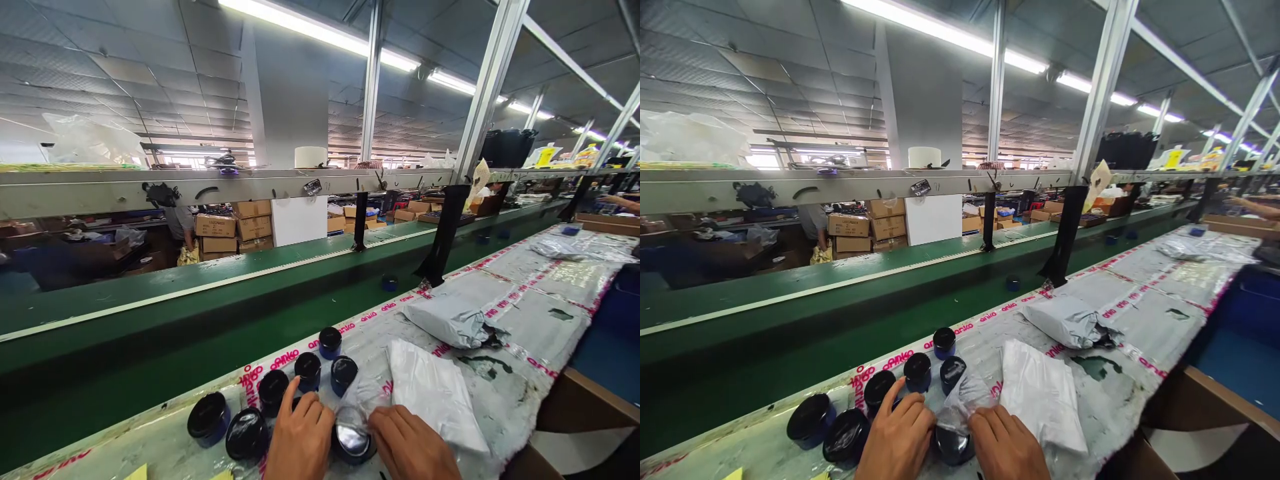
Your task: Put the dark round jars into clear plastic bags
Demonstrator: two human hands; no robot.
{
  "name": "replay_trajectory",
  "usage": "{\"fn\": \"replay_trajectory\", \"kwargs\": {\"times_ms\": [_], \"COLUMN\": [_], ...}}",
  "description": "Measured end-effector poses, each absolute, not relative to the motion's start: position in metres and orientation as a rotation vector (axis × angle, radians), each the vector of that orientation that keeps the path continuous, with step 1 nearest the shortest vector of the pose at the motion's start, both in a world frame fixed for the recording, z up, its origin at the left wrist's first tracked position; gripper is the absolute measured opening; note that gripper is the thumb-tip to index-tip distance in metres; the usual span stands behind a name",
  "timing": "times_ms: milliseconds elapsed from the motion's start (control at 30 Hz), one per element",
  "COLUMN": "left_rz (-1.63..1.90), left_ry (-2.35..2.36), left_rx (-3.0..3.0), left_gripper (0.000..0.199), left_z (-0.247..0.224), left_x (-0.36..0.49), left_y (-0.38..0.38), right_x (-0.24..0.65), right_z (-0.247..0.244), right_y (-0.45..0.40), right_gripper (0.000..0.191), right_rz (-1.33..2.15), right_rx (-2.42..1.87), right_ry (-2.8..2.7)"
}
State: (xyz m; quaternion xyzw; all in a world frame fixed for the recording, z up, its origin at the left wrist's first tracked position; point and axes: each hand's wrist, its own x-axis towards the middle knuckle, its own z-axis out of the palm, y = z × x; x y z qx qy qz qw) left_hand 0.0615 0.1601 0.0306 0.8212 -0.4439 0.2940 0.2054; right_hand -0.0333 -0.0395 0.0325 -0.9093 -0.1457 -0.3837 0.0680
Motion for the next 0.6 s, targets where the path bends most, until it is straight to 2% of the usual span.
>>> {"fn": "replay_trajectory", "kwargs": {"times_ms": [233,400,600], "left_rz": [0.825,0.875,1.038], "left_ry": [-1.260,-1.285,-1.396], "left_rx": [2.120,2.077,2.070], "left_gripper": [0.023,0.029,0.035], "left_z": [0.032,0.029,0.033], "left_x": [0.063,0.063,0.062], "left_y": [0.168,0.168,0.164], "right_x": [-0.043,-0.043,-0.044], "right_z": [0.032,0.041,0.030], "right_y": [-0.046,-0.048,-0.047], "right_gripper": [0.023,0.026,0.024], "right_rz": [-1.078,-1.042,-1.099], "right_rx": [-2.641,-2.602,-2.563], "right_ry": [-0.597,-0.647,-0.601]}}
